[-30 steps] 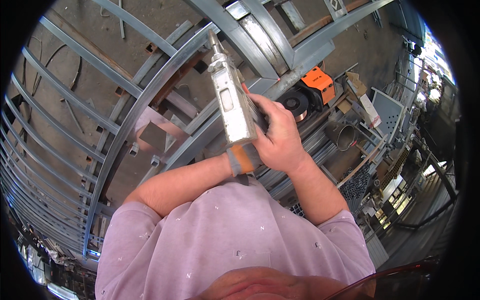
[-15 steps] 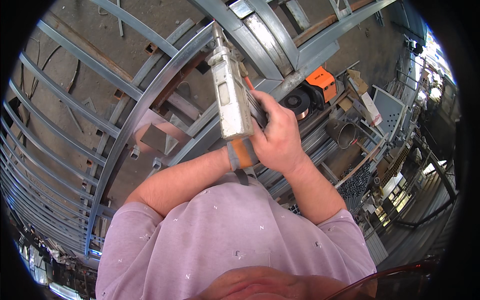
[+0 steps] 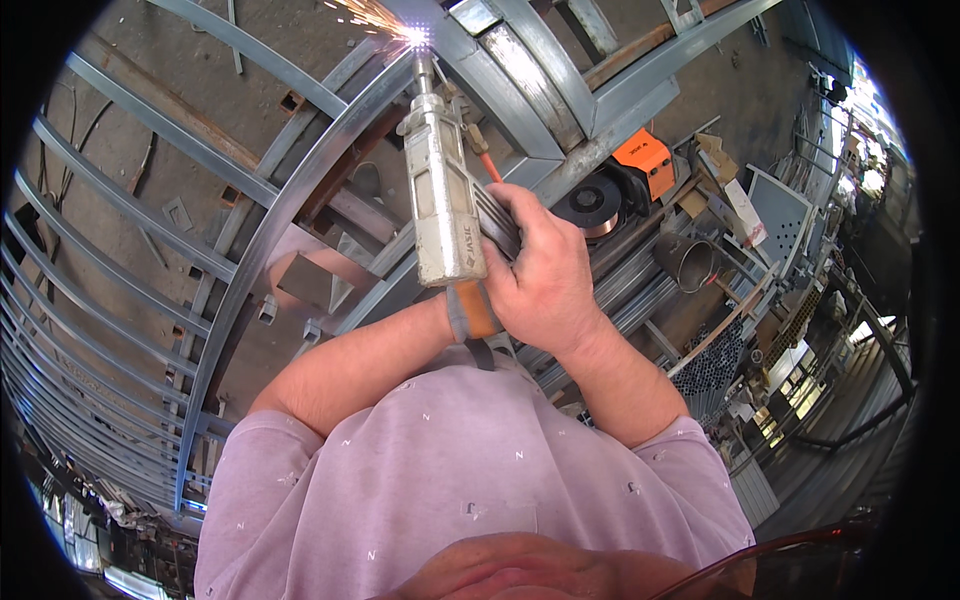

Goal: The person welds joints on a large curved metal frame using a handheld welding torch. They move along the frame, applying welds at multiple intersections while holding the structure steady with gloved hands. Sparks are visible during welding. The person repositions the torch and adjusts their stance to reach different sections of the frame.

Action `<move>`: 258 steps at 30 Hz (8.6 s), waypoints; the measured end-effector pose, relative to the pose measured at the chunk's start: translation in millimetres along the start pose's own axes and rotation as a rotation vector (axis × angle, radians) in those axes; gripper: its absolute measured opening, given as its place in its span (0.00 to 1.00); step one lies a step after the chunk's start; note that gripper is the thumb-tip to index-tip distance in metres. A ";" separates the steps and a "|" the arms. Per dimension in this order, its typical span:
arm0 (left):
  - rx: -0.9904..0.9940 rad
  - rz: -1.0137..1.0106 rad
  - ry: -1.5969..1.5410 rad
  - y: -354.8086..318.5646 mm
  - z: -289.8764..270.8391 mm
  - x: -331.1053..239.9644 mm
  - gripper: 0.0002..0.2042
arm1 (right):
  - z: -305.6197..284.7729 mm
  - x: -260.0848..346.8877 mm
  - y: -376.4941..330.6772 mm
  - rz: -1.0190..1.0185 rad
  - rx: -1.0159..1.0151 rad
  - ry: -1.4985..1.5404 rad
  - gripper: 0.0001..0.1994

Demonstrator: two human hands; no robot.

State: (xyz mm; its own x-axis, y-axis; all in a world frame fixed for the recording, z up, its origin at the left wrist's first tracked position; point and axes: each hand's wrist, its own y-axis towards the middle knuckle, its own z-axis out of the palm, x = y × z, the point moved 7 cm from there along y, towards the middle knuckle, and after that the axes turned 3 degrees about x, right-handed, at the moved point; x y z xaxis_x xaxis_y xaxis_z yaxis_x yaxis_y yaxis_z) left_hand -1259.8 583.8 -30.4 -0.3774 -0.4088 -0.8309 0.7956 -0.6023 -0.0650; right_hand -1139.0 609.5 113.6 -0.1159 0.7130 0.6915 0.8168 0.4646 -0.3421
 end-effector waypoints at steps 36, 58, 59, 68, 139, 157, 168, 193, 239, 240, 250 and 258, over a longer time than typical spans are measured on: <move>0.065 -0.017 -0.018 -8.9 19.9 9.4 0.24 | -8.1 0.5 -5.9 0.037 -0.005 0.039 0.21; 0.059 -0.020 -0.019 -4.8 25.0 6.8 0.23 | -11.5 -3.3 -12.8 0.045 0.001 0.059 0.21; 0.060 -0.022 -0.020 -4.2 25.1 7.2 0.23 | -11.6 -3.6 -13.0 0.043 -0.001 0.066 0.21; 0.067 -0.019 -0.015 -5.2 28.1 8.8 0.22 | -11.7 -6.5 -17.1 0.075 0.008 0.056 0.21; -1.071 -0.573 1.077 -435.7 -39.7 -14.4 0.33 | -3.1 71.9 107.1 0.535 0.906 -1.084 0.30; -1.048 -0.549 1.042 -440.0 -41.9 12.7 0.39 | 20.1 80.3 113.6 0.609 0.975 -1.200 0.27; -1.051 -0.492 1.098 -444.0 -39.5 18.1 0.33 | 36.2 79.9 116.3 0.615 1.009 -1.308 0.27; -1.296 -0.082 1.092 -461.8 -30.5 0.5 0.23 | 56.8 95.7 109.0 0.575 1.055 -1.492 0.33; -1.357 -0.023 1.095 -462.9 -27.6 -25.0 0.28 | -37.1 115.7 84.0 0.467 0.805 -1.079 0.28; -1.362 -0.031 1.106 -463.1 -25.9 -27.8 0.29 | -46.2 122.5 75.0 0.506 0.737 -0.972 0.27; -1.401 -0.111 1.129 -445.7 -29.5 -40.4 0.31 | -176.2 148.4 8.7 0.331 0.179 -0.314 0.19; -1.468 -0.052 1.291 -447.1 -38.6 -83.2 0.29 | -311.5 177.1 23.8 0.260 0.156 -0.102 0.15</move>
State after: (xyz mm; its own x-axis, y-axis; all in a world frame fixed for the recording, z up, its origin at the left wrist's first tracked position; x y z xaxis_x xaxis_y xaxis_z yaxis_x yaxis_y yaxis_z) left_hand -1565.8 913.6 46.5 -0.4355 0.6628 -0.6091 0.7672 0.6272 0.1339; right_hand -964.1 583.2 426.1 0.0232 0.8639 0.5032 0.7305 0.3289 -0.5984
